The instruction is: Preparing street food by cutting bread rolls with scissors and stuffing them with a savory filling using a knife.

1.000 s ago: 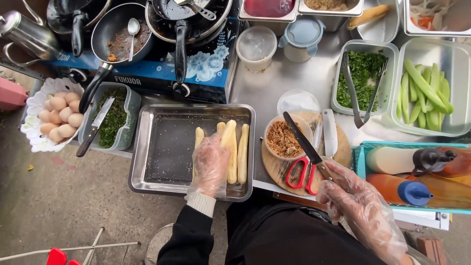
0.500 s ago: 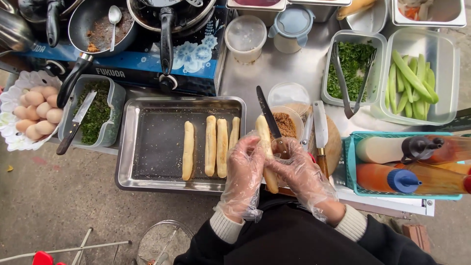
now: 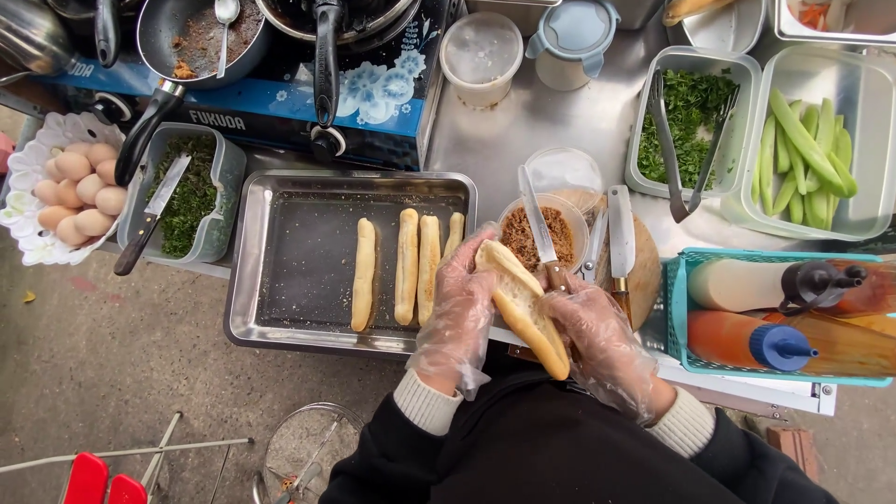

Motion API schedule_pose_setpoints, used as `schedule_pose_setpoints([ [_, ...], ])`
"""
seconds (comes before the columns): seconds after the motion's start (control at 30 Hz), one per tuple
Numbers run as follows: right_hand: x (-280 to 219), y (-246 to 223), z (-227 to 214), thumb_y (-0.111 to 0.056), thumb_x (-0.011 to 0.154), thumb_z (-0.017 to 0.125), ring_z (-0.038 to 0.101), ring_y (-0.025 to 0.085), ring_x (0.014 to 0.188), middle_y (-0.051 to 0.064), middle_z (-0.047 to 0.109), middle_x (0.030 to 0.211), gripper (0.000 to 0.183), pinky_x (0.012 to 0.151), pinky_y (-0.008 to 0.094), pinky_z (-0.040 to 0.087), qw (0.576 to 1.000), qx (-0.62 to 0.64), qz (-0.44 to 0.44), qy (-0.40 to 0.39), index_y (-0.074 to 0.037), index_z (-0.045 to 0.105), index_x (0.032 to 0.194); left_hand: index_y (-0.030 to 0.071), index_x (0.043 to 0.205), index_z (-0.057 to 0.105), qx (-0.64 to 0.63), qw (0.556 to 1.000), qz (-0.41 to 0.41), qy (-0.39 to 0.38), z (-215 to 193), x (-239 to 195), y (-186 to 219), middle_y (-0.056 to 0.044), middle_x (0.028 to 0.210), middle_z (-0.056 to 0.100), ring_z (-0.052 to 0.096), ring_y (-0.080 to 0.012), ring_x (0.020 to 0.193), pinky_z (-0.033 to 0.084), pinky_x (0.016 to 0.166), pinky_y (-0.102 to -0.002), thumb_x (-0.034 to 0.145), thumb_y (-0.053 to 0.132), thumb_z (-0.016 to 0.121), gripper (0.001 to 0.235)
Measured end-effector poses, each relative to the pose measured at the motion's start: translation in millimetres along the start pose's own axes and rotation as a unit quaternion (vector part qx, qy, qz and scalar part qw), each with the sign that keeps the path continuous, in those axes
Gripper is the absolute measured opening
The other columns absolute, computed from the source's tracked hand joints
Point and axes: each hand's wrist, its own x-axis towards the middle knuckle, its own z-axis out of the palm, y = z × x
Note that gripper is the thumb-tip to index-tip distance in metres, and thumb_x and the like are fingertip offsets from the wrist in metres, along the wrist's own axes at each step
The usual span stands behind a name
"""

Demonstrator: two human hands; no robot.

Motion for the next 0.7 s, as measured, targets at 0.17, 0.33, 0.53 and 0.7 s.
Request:
schedule_pose_setpoints([
  [0.17, -4.6, -9.5, -12.2, -0.032, 0.077, 0.069, 0.072, 0.04, 0.107, 0.016, 0.077, 0.098, 0.039, 0.096, 0.051, 0.051, 0.99, -0.142, -0.004, 0.011, -0.023, 0.082, 0.112, 0.015, 0.145, 0.066, -0.05, 0.997, -0.035, -0.045, 5.0, 0.0, -6.4, -0.015, 0.129, 0.065, 0.064, -0.0232, 0.107, 0.059, 0.072, -0.028, 0.08, 0.007, 0.065, 0.065],
  [0.33, -38.2, -42.3, -23.5, -0.04, 0.088, 0.07, 0.071, 0.031, 0.078, 0.017, 0.074, 0.085, 0.038, 0.087, 0.046, 0.056, 0.992, -0.124, -0.006, -0.026, -0.019, 0.078, 0.119, 0.014, 0.143, 0.065, -0.058, 0.99, -0.119, 0.042, 14.2, 36.0, -35.6, -0.021, 0.13, 0.069, 0.069, -0.0318, 0.114, 0.064, 0.083, -0.039, 0.086, 0.013, 0.074, 0.058],
  [0.53, 0.6, 35.9, -24.7, -0.04, 0.086, 0.068, 0.073, 0.008, 0.083, -0.011, 0.079, 0.107, 0.041, 0.084, 0.026, 0.053, 0.966, -0.229, -0.085, -0.082, -0.032, 0.067, 0.127, 0.003, 0.12, 0.067, -0.235, 0.962, -0.097, 0.097, -4.4, 23.2, -45.0, -0.01, 0.102, 0.066, 0.065, -0.0254, 0.097, 0.056, 0.089, -0.04, 0.094, 0.02, 0.068, 0.031],
  [0.7, -16.6, 10.8, -29.0, -0.065, 0.082, 0.064, 0.076, 0.011, 0.107, -0.018, 0.078, 0.13, 0.06, 0.093, 0.032, 0.055, 0.953, -0.299, -0.007, -0.048, -0.04, 0.063, 0.137, 0.002, 0.132, 0.063, -0.261, 0.955, -0.11, 0.086, -12.6, 23.3, -73.1, -0.015, 0.108, 0.069, 0.068, -0.03, 0.102, 0.057, 0.091, -0.043, 0.092, 0.017, 0.066, 0.043],
])
